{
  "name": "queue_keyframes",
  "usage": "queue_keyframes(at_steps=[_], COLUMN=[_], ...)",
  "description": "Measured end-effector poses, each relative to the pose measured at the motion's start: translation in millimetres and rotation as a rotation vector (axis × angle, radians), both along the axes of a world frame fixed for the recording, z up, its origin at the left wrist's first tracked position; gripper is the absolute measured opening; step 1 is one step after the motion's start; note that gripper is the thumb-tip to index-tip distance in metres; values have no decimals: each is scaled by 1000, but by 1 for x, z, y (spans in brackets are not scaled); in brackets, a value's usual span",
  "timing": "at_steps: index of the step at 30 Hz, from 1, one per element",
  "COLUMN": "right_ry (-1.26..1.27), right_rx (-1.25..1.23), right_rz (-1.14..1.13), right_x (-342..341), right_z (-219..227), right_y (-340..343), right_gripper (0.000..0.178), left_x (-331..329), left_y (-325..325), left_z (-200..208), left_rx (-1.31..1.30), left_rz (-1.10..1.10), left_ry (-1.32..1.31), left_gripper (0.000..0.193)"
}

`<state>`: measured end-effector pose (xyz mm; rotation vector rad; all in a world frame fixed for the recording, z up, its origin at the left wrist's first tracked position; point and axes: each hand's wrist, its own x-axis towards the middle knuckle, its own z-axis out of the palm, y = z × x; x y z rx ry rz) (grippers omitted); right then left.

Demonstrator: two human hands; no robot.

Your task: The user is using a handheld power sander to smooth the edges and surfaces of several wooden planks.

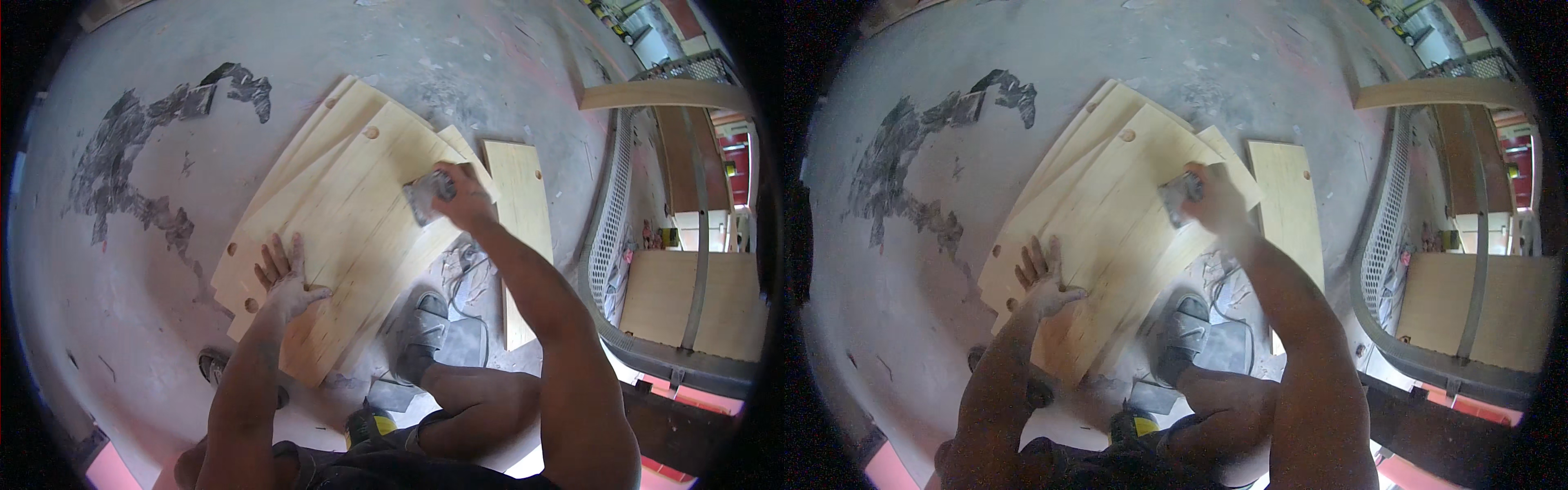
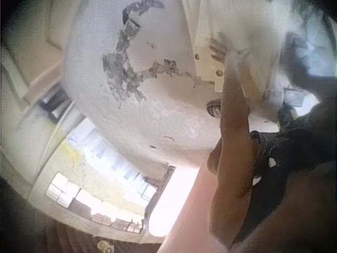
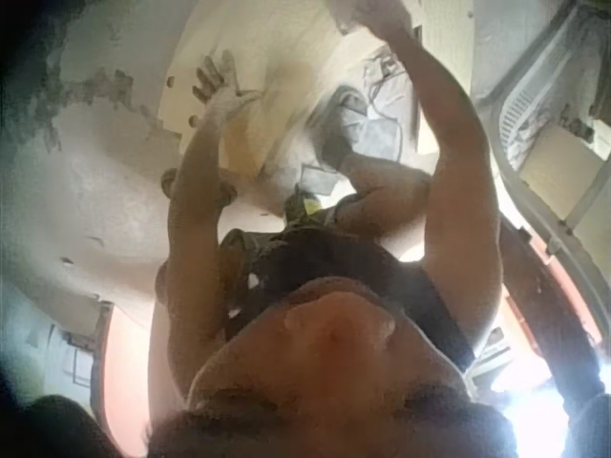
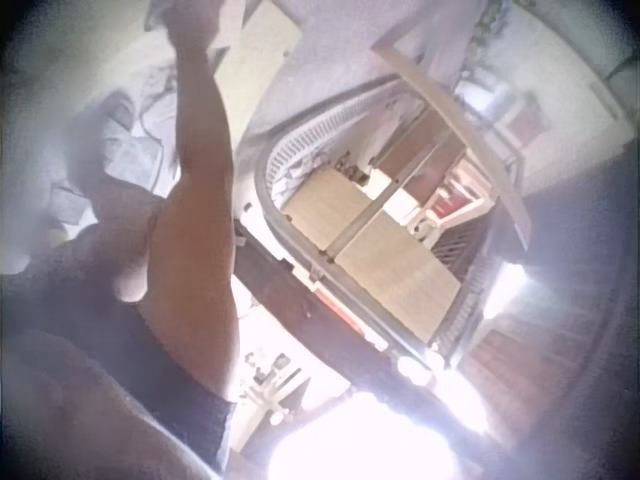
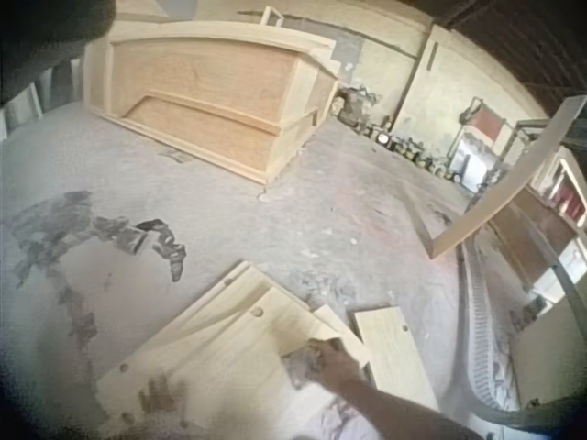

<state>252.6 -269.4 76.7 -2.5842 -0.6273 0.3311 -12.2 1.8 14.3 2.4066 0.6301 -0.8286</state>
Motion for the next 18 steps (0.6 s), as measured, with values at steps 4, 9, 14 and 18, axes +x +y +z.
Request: queue_keyframes(at_steps=[4,9,14,18], right_ry=[-29,-15,-13,80], right_rx=[-60,-30,138,47], right_rz=[-104,-95,144,286], right_x=[33,3,-78,-150], right_z=[-6,-2,-13,8], right_y=[-3,-5,-28,-33], right_gripper=[65,61,61,64], left_x=[12,10,12,4], left_y=[-3,0,-6,-7], left_z=[9,8,4,10], left_rx=[-22,10,34,101], left_rz=[-31,-34,-67,-41], left_ry=[51,45,-6,27], left_gripper=[140,139,140,141])
